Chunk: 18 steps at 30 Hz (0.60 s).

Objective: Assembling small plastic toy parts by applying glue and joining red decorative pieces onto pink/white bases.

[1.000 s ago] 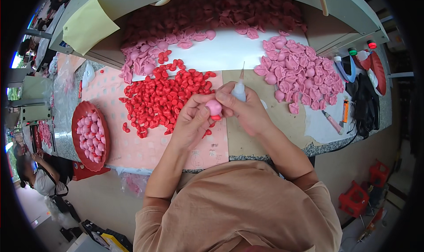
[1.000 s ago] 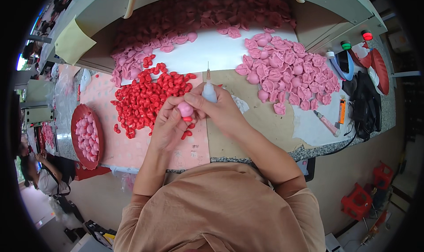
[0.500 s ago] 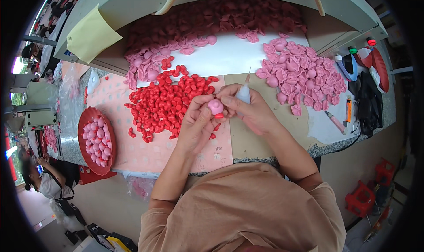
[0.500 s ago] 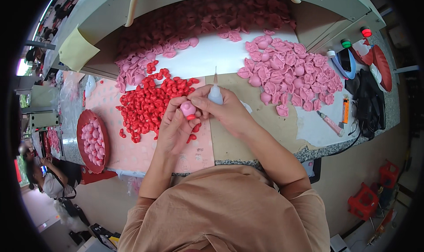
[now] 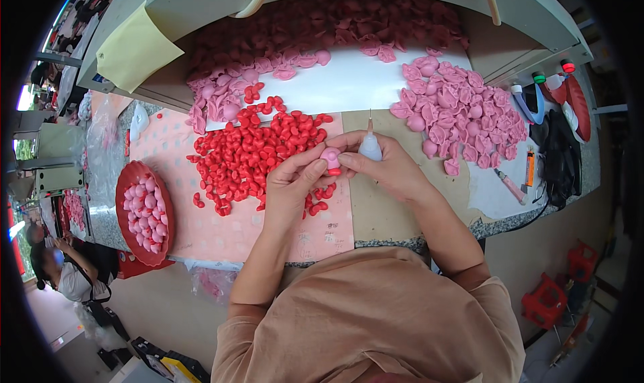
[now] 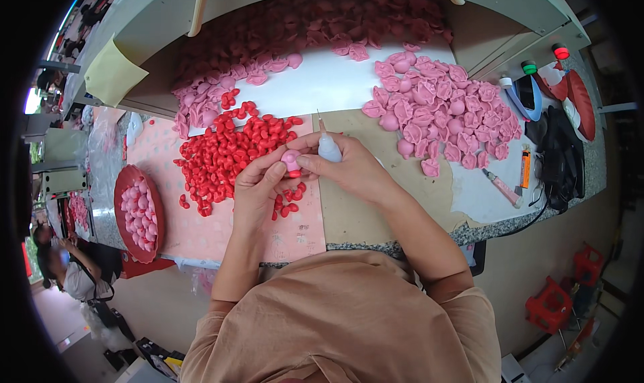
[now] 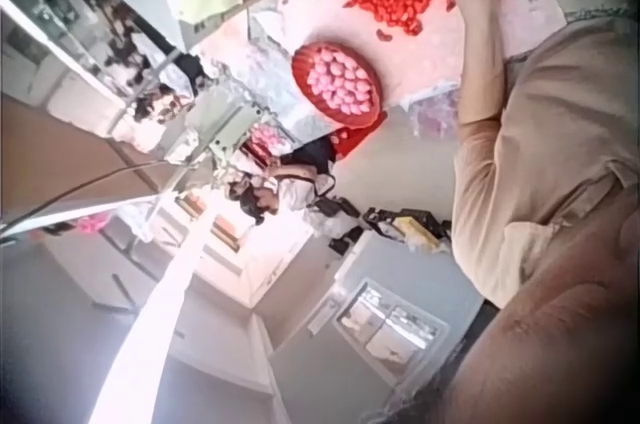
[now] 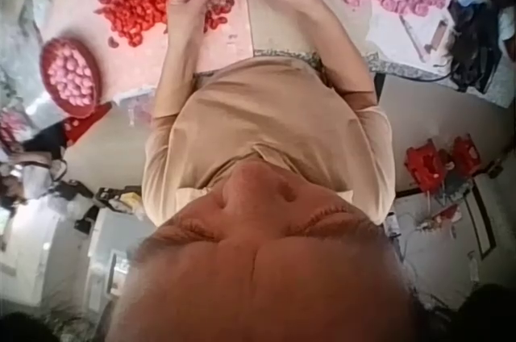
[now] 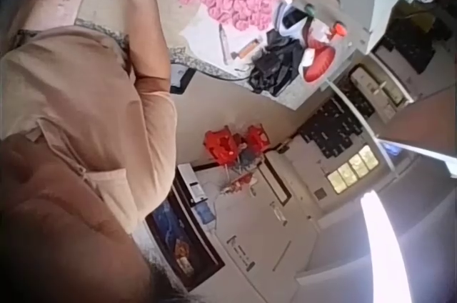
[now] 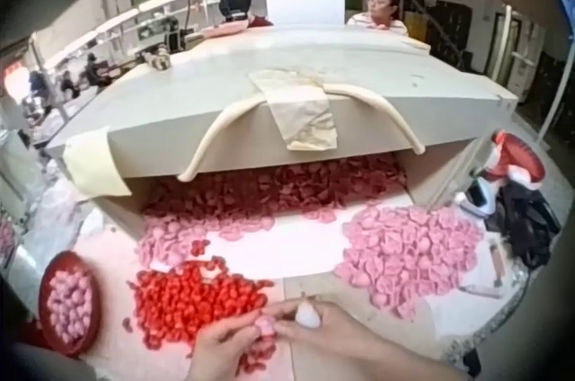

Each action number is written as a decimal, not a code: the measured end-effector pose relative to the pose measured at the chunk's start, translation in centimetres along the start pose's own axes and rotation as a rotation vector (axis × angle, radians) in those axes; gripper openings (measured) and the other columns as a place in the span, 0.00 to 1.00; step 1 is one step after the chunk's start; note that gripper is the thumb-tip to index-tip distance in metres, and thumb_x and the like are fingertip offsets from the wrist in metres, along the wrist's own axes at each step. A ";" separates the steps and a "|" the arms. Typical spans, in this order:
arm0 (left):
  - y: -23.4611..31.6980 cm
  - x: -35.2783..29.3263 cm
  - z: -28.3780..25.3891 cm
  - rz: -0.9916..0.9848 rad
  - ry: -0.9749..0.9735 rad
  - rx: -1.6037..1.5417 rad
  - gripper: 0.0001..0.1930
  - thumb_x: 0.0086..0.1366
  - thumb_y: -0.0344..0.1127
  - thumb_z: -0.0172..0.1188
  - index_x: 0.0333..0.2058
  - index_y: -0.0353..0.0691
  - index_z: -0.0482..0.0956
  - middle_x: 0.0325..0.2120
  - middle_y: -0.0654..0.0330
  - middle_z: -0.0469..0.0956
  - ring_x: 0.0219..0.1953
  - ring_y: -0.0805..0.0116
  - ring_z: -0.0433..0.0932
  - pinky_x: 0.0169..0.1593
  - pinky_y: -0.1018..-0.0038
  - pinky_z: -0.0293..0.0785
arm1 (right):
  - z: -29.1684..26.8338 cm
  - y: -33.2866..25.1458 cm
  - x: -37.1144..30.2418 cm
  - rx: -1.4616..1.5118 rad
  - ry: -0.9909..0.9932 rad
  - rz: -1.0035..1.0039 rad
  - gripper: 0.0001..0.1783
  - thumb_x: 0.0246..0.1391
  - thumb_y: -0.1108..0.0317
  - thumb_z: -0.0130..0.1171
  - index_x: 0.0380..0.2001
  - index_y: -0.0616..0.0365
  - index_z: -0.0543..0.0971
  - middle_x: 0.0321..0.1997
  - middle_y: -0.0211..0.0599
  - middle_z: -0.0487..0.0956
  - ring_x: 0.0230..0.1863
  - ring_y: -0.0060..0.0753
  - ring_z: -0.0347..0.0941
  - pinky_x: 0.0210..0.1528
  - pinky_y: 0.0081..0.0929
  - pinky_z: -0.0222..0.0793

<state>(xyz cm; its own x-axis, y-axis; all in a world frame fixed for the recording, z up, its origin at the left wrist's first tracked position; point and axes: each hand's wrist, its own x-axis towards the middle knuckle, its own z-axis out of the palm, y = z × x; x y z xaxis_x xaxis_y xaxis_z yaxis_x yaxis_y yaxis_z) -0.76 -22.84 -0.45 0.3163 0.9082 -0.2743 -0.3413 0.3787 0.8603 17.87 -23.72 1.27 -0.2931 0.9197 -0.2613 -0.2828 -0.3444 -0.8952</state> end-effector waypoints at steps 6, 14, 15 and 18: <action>0.2 0.0 0.4 -0.009 0.035 0.023 0.13 0.61 0.25 0.57 0.46 0.35 0.76 0.41 0.55 0.78 0.40 0.69 0.79 0.41 0.75 0.80 | 0.2 0.0 0.0 -0.008 0.030 -0.023 0.17 0.55 0.72 0.56 0.48 0.66 0.73 0.46 0.37 0.76 0.47 0.25 0.72 0.50 0.24 0.70; 0.3 0.2 0.2 0.010 -0.013 0.083 0.13 0.60 0.23 0.57 0.45 0.33 0.74 0.38 0.57 0.79 0.39 0.74 0.78 0.39 0.82 0.75 | 0.0 1.2 0.2 -0.153 0.081 -0.075 0.17 0.54 0.74 0.57 0.47 0.66 0.73 0.46 0.37 0.75 0.47 0.26 0.72 0.50 0.24 0.70; 0.3 0.2 0.2 0.017 -0.020 0.082 0.13 0.60 0.23 0.56 0.44 0.33 0.74 0.38 0.58 0.79 0.38 0.75 0.78 0.39 0.83 0.75 | 0.0 1.4 0.3 -0.185 0.089 -0.087 0.16 0.54 0.74 0.57 0.47 0.66 0.74 0.46 0.37 0.75 0.47 0.26 0.72 0.50 0.23 0.70; 0.2 0.1 0.2 0.036 -0.002 0.101 0.12 0.60 0.22 0.56 0.44 0.33 0.73 0.38 0.58 0.79 0.38 0.76 0.78 0.38 0.83 0.74 | 0.3 1.7 0.4 -0.163 0.123 -0.125 0.15 0.53 0.70 0.58 0.44 0.63 0.76 0.43 0.33 0.76 0.44 0.20 0.71 0.46 0.19 0.68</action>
<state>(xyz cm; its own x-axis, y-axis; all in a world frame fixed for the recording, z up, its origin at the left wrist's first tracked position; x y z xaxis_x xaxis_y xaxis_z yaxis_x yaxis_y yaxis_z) -0.63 -22.75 -0.22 0.3075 0.9203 -0.2420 -0.2613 0.3262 0.9085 17.00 -24.04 -0.23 -0.1486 0.9728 -0.1775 -0.1553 -0.2002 -0.9674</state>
